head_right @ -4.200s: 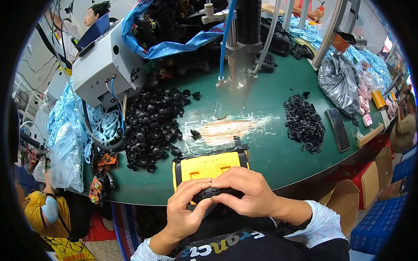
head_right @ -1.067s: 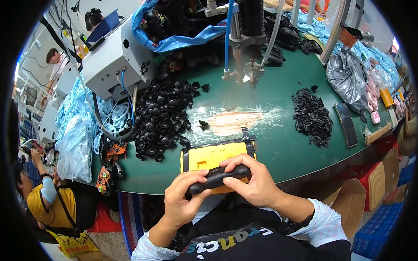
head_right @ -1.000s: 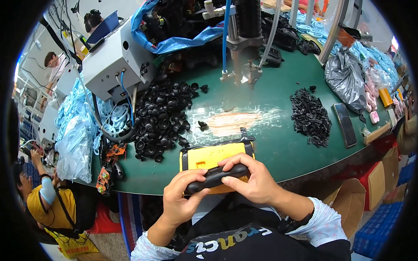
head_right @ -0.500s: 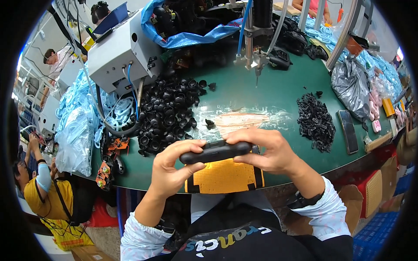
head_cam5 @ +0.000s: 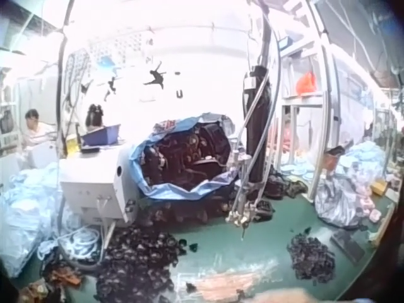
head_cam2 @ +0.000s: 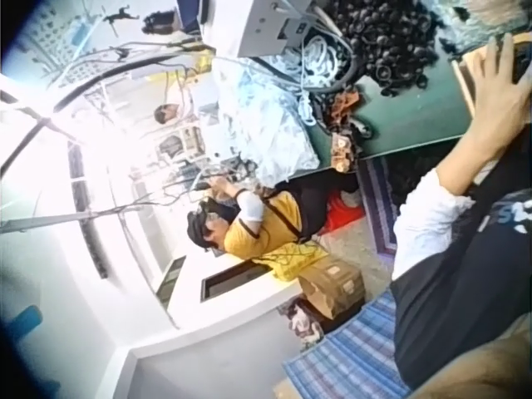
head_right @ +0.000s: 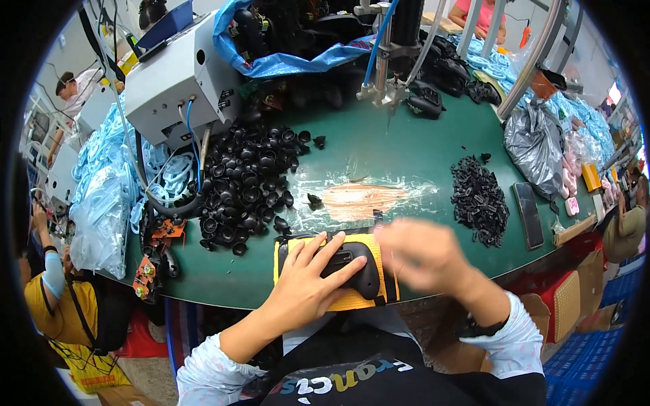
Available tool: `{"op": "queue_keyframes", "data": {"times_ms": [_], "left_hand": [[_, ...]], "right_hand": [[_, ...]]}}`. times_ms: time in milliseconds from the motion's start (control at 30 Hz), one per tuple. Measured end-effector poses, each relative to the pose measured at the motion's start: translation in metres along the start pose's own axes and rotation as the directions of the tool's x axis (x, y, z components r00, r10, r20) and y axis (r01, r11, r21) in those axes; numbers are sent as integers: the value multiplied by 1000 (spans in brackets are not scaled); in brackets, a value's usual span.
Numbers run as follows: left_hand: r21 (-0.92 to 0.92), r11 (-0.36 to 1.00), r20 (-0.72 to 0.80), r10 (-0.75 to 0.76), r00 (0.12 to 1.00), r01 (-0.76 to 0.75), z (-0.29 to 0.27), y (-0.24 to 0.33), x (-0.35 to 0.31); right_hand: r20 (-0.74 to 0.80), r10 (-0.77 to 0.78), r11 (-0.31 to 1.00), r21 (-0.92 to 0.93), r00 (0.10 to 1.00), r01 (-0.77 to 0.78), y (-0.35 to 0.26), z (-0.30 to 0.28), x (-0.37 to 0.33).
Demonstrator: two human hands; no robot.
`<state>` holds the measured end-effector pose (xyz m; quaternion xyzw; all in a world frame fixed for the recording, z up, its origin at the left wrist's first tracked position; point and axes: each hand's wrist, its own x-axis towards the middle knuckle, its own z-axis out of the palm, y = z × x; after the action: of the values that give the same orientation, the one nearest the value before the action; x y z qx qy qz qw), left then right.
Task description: Assembling a handheld electronic game controller by placing internal circuit boards and closing the plastic casing.
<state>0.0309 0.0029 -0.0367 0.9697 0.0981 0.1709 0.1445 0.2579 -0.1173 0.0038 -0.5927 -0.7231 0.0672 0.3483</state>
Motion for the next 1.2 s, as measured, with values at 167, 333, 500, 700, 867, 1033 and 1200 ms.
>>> {"op": "queue_keyframes", "data": {"times_ms": [167, 333, 500, 700, 867, 1033, 1200], "left_hand": [[1, 998, -25, -66, 998, 66, -3, 7, -5], [-42, 997, -48, -64, 997, 62, 4, 9, -4], [11, 995, -68, -98, 993, 99, 5, 8, -12], [-25, 996, -100, -88, 991, 86, 8, 10, -10], [-39, 995, -106, -99, 989, 95, 8, 10, -12], [-72, 994, -121, -95, 988, 86, 10, 10, -11], [-89, 993, -108, -91, 990, 82, 10, 11, -12]], "right_hand": [[-728, -46, 993, 41, 684, 110, 12, -72, 130], [-373, 206, 849, 528, 905, 25, 40, -131, 159], [-32, -68, 484, 873, 997, 61, -31, -102, 116], [301, -198, 658, 746, 933, -101, -88, -108, 87], [-129, -13, 716, 691, 992, 99, -107, -66, 60], [-324, -127, 726, 613, 937, 310, -101, -47, 67], [-38, -189, 698, 697, 981, 161, -87, -59, 62]]}}
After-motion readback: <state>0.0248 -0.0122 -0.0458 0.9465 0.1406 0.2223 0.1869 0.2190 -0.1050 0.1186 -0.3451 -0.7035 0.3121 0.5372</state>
